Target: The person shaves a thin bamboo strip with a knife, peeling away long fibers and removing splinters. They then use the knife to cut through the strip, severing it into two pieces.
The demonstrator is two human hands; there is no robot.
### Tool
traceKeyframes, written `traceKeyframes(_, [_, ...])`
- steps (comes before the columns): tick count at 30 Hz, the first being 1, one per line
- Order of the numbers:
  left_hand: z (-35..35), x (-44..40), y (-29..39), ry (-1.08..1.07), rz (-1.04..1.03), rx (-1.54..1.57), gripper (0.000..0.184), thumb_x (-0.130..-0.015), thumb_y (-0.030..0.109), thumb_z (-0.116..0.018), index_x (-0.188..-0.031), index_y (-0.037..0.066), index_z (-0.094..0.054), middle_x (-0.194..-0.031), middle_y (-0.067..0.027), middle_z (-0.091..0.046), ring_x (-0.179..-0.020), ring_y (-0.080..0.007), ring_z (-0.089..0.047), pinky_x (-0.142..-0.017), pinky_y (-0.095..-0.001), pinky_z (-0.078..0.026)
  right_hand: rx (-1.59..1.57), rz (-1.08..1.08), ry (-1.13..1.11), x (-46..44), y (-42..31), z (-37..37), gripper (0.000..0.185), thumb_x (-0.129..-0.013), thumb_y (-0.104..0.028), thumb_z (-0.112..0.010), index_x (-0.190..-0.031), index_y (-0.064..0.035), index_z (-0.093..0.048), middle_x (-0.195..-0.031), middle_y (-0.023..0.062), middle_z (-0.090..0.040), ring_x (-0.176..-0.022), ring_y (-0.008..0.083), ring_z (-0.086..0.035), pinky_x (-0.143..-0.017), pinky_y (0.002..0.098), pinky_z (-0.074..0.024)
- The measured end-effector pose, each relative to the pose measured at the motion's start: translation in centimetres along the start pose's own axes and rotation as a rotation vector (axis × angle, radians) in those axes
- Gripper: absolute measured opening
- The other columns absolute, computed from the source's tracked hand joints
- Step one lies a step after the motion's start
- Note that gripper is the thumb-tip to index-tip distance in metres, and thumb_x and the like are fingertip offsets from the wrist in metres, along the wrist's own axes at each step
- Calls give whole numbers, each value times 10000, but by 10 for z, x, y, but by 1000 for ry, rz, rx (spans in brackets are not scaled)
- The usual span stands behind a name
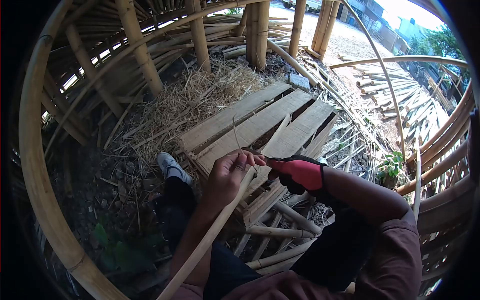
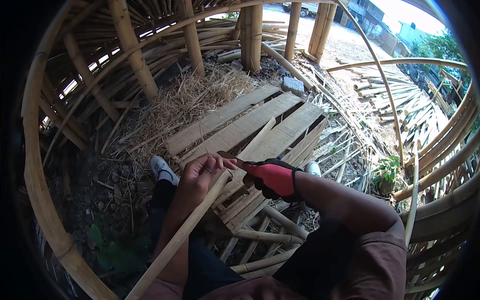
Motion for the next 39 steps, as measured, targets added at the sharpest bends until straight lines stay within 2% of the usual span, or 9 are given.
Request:
traceKeyframes(9, [-9, 2, -15, 57, -123, 114, 267, -1029, 124, -361, -785, 48, -440, -686, -20, -444, -692, -126, -488, -916, -377, -462, -141, 4, -10, -7, 0, -5, 560, -929, -608, -458, -985, -69, -599, -621, -42, -409, -434, 81, -351, -399, 250, -270])
traceKeyframes(11, [-8, 3, -18, 128, -111, 175, 207, -903, -73, -331, -749, 40, -411, -678, -12, -412, -638, -92, -396, -744, -295, -457, -172, -1, 14, -4, -2, -7, 510, -942, -545, -500, -991, -51, -614, -586, -70, -366, -421, 59, -307, -394, 238, -246])
traceKeyframes(17, [-11, 6, -16, 184, -151, 165, 210, -874, -90, -311, -742, 39, -411, -669, -3, -402, -619, -76, -380, -702, -269, -457, -363, 101, 226, -9, -9, 23, 472, -937, -567, -480, -912, -102, -553, -559, -48, -382, -387, 85, -334, -358, 257, -235])
traceKeyframes(23, [-12, 8, -13, 250, -216, 75, 213, -853, -120, -307, -739, 28, -410, -676, -10, -415, -637, -81, -409, -673, -251, -444, -97, -78, -74, 12, -2, -19, 489, -940, -580, -467, -830, -110, -547, -541, -62, -378, -370, 90, -334, -356, 253, -256])
traceKeyframes(25, [-10, 10, -12, 248, -211, 19, 211, -850, -123, -308, -740, 25, -408, -678, -12, -417, -638, -83, -411, -671, -252, -442, -260, 13, 64, 11, -7, -4, 490, -945, -572, -460, -856, -101, -562, -529, -54, -369, -369, 93, -335, -362, 253, -267])
traceKeyframes(30, [-10, 8, -9, 256, -221, -7, 209, -850, -126, -306, -737, 21, -403, -684, -18, -420, -641, -89, -421, -673, -255, -441, -274, -88, 37, 24, 2, -47, 463, -955, -555, -456, -889, -103, -537, -520, -54, -365, -359, 90, -319, -356, 269, -242])
traceKeyframes(32, [-9, 11, -6, 272, -246, -41, 294, -1028, 110, -332, -745, 51, -383, -641, -4, -358, -602, -89, -334, -717, -318, -447, -340, -78, -5, 19, 4, -29, 468, -949, -563, -464, -901, -104, -545, -523, -50, -372, -358, 98, -317, -358, 272, -242])
traceKeyframes(35, [-11, 10, -5, 295, -222, -53, 290, -1024, 96, -327, -743, 50, -381, -643, -6, -358, -602, -90, -341, -716, -318, -451, -472, 11, 76, 19, 0, -18, 482, -931, -588, -486, -921, -111, -558, -525, -49, -374, -357, 108, -312, -362, 272, -242])
traceKeyframes(39, [-12, 8, -6, 297, -254, -82, 290, -1022, 89, -328, -739, 48, -380, -642, -5, -357, -603, -91, -343, -710, -317, -452, -264, -55, -9, 14, 13, -45, 466, -939, -585, -468, -824, -135, -505, -513, -57, -337, -361, 84, -311, -360, 261, -234])
Point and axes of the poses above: each hand's wrist, its own x-axis away from the middle knuckle, its own z-axis out of the back of the hand, y = z × x, the point moved 1 cm from there along -x, towards the middle knuckle
